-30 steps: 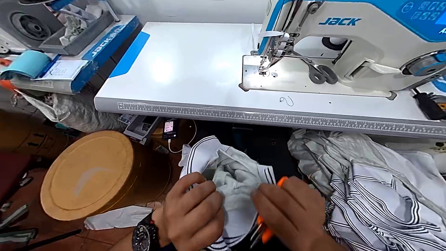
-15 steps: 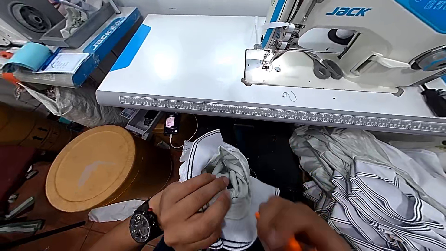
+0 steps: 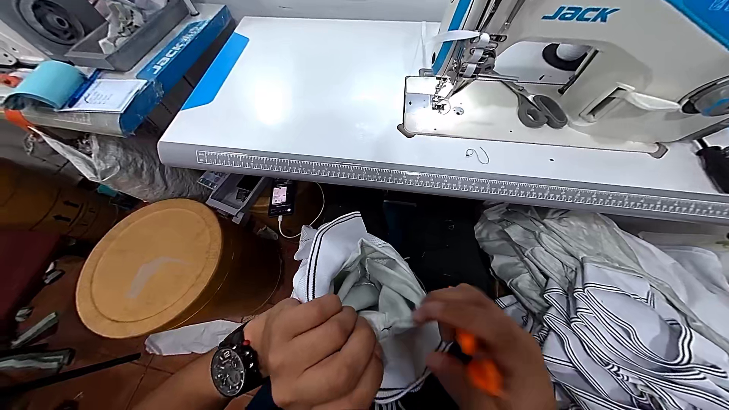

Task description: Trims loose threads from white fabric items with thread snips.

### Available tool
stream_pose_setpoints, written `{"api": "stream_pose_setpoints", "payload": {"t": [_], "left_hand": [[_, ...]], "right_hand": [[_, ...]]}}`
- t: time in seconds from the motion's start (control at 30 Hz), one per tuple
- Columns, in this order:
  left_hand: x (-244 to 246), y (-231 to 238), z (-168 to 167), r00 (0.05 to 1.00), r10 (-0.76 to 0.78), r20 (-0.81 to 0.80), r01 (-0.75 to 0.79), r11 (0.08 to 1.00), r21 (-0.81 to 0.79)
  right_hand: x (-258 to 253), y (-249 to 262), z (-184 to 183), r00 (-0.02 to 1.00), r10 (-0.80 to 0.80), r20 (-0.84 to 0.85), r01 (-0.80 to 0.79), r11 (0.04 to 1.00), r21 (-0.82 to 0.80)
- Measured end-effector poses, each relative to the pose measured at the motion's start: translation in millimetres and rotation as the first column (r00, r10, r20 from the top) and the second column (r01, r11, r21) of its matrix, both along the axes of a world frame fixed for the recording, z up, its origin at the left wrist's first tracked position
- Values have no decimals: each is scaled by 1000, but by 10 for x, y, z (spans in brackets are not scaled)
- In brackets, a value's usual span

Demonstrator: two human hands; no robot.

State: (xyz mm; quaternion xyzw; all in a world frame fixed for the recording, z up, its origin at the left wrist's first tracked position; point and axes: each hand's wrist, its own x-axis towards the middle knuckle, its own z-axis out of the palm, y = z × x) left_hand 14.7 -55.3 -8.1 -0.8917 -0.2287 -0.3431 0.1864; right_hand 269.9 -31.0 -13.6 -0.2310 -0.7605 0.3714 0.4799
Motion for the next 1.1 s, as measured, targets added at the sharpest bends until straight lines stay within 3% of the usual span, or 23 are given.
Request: {"api": "stream_pose_setpoints", "payload": {"t": [0.03, 0.07, 0.13, 0.17, 0.23, 0.37, 0.73, 0.83, 0.87, 0.93, 1.0, 1.03, 1.07, 1.1], "left_hand": [[-18, 14, 8, 1000, -17, -9, 17, 1000, 6], [-37, 33, 12, 999, -40, -14, 41, 999, 10], [-75, 70, 27, 995, -92, -22, 92, 996, 3], [-89, 81, 44, 994, -101, -33, 101, 995, 0], [-101, 92, 73, 993, -112, -48, 112, 994, 9], [-95, 116, 73, 990, -138, -34, 139, 990, 23], [-87, 112, 25, 991, -135, -6, 135, 991, 18], [-87, 109, 24, 991, -133, -6, 133, 991, 16], [-91, 114, 36, 990, -138, -18, 138, 990, 12], [-102, 118, 51, 990, -133, -47, 133, 991, 14], [-107, 122, 40, 990, -132, -58, 133, 991, 23], [-104, 134, 25, 987, -152, -53, 153, 988, 24], [-95, 147, 14, 984, -169, -50, 171, 985, 26], [-81, 158, 17, 983, -176, -57, 178, 984, 33]], "right_hand": [[42, -12, 59, 976, 152, -154, -179, 967, -179], [83, -38, 129, 898, 278, -340, -394, 852, -345], [150, -76, 219, 688, 391, -612, -720, 478, -504], [147, -85, 222, 630, 422, -652, -777, 333, -535], [89, -95, 174, 596, 485, -640, -787, 194, -586], [-8, -81, 54, 558, 489, -670, -796, 89, -598], [-33, -81, 19, 530, 436, -727, -816, 31, -577], [-42, -71, -15, 525, 432, -734, -835, 94, -542], [-24, -72, -15, 532, 447, -719, -842, 184, -507], [77, -61, 65, 626, 481, -614, -773, 482, -411], [208, -51, 236, 846, 384, -371, -494, 826, -272], [247, -53, 305, 953, 241, -185, -271, 949, -161], [244, -51, 331, 999, 43, 3, -43, 999, -15], [194, -28, 301, 983, -132, 127, 114, 984, 134]]}}
